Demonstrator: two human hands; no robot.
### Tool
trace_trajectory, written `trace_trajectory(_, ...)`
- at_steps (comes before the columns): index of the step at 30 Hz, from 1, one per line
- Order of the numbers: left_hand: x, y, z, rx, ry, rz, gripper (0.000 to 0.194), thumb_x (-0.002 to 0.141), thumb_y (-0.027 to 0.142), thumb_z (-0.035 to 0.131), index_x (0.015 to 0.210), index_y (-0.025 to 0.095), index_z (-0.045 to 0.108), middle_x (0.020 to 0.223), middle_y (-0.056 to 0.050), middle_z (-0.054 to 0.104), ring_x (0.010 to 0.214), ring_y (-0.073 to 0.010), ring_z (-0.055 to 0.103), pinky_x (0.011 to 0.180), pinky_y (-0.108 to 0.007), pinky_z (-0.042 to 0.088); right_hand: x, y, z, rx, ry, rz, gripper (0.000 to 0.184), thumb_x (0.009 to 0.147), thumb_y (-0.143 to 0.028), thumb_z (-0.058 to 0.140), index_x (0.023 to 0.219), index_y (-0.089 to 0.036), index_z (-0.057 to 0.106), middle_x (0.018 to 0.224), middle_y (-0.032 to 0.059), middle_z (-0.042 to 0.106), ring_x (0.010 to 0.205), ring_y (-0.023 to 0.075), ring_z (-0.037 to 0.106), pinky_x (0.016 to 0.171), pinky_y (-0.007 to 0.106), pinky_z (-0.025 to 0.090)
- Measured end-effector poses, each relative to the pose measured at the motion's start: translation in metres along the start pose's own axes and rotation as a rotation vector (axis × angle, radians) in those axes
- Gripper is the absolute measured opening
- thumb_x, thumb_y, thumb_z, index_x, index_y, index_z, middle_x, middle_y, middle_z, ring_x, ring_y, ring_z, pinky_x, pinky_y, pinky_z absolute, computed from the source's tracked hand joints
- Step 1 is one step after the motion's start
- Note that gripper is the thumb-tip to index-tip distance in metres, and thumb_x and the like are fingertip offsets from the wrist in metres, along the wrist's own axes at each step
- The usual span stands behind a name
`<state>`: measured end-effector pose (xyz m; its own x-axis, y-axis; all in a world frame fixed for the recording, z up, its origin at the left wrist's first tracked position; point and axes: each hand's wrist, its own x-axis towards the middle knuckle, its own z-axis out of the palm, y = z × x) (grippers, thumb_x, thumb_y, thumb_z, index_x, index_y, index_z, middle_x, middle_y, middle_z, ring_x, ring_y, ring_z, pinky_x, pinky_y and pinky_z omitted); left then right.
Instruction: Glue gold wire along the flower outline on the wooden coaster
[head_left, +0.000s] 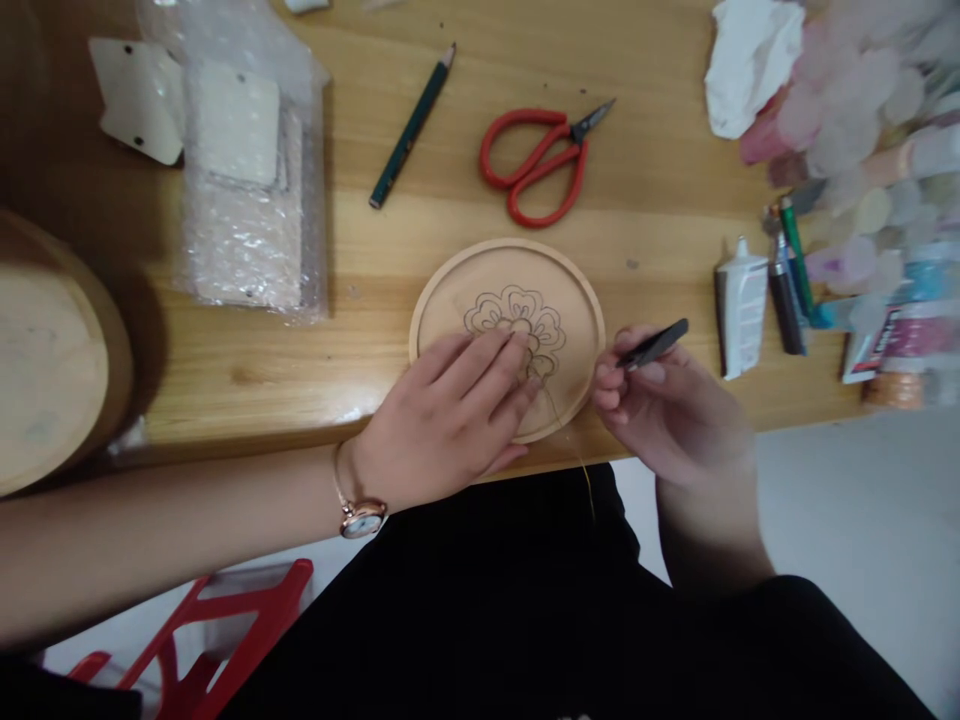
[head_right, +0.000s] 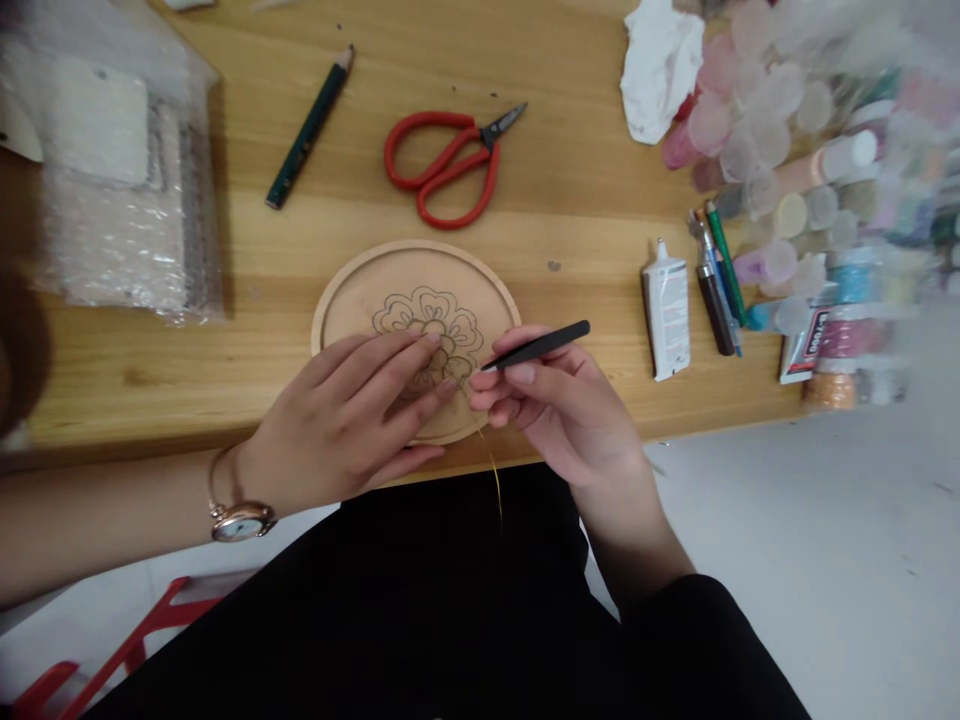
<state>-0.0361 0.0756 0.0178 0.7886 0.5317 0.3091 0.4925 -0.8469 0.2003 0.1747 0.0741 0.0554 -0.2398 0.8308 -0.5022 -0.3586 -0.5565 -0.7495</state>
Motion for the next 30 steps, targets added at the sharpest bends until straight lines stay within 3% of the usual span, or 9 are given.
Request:
trace_trajectory(9, 0.004, -0.002, -0.008, 0.031, -0.039, 0.022, 0.049, 0.088, 0.050, 0.058, 0.120, 0.013, 0.061, 0.130, -0.019, 0.059, 0.118, -0.0314, 0.058, 0.094, -0.043, 0.051, -0.001, 0.005, 0.001, 0.086, -0.103, -0.006, 0.007, 0.075, -0.021, 0.070, 0.078, -0.027, 0.068, 0.071, -0.0081, 0.072, 0.058, 0.0055, 0.067, 0.049, 0.010, 0.051)
trace_trajectory(12, 0.004, 0.001, -0.009, 0.108, 0.006, 0.083, 0.046, 0.091, 0.046, 0.054, 0.117, 0.009, 0.062, 0.127, -0.019, 0.061, 0.118, -0.0315, 0.058, 0.096, -0.043, 0.051, -0.005, 0.007, 0.002, 0.070, -0.085, -0.071, 0.014, 0.072, -0.020, 0.070, 0.084, -0.026, 0.069, 0.077, -0.0048, 0.074, 0.064, 0.0091, 0.070, 0.057, 0.017, 0.056)
trace_trajectory(15, 0.003, 0.005, -0.009, 0.231, 0.079, 0.167, 0.043, 0.093, 0.041, 0.053, 0.117, 0.006, 0.063, 0.127, -0.015, 0.063, 0.118, -0.0296, 0.059, 0.097, -0.041, 0.050, -0.011, 0.008, 0.002, 0.019, -0.082, -0.164, 0.021, 0.071, -0.036, 0.072, 0.088, -0.023, 0.070, 0.078, 0.0007, 0.074, 0.068, 0.0144, 0.070, 0.061, 0.025, 0.059)
trace_trajectory(18, 0.003, 0.008, -0.009, 0.323, 0.126, 0.218, 0.043, 0.092, 0.042, 0.054, 0.115, 0.007, 0.064, 0.121, -0.011, 0.067, 0.113, -0.0270, 0.063, 0.094, -0.039, 0.052, -0.019, 0.008, 0.000, 0.023, -0.040, -0.221, 0.028, 0.080, -0.046, 0.065, 0.086, -0.020, 0.071, 0.074, 0.0031, 0.073, 0.064, 0.0134, 0.069, 0.059, 0.024, 0.058)
trace_trajectory(21, 0.004, 0.011, -0.011, 0.390, 0.161, 0.266, 0.040, 0.091, 0.042, 0.057, 0.113, 0.009, 0.066, 0.113, -0.009, 0.071, 0.104, -0.0241, 0.067, 0.090, -0.036, 0.054, -0.030, 0.011, -0.004, 0.005, 0.067, -0.284, 0.018, 0.079, -0.038, 0.069, 0.084, -0.021, 0.072, 0.069, 0.0008, 0.073, 0.062, 0.0112, 0.069, 0.058, 0.020, 0.057)
trace_trajectory(25, 0.003, 0.020, -0.018, 0.463, 0.177, 0.283, 0.033, 0.089, 0.037, 0.061, 0.109, 0.012, 0.068, 0.106, -0.007, 0.073, 0.096, -0.0213, 0.069, 0.084, -0.034, 0.056, -0.045, 0.019, -0.015, -0.296, 0.215, -0.539, 0.010, 0.081, -0.030, 0.070, 0.089, -0.025, 0.071, 0.073, -0.0021, 0.073, 0.064, 0.0118, 0.070, 0.060, 0.022, 0.059)
trace_trajectory(30, -0.010, 0.046, -0.028, 0.359, 0.170, 0.321, 0.024, 0.085, 0.027, 0.067, 0.102, 0.011, 0.069, 0.097, -0.006, 0.075, 0.089, -0.0205, 0.070, 0.081, -0.034, 0.057, -0.056, 0.026, -0.023, -0.615, 0.287, -0.748, 0.024, 0.076, -0.018, 0.073, 0.098, -0.027, 0.073, 0.092, -0.0005, 0.074, 0.080, 0.0136, 0.071, 0.076, 0.025, 0.060)
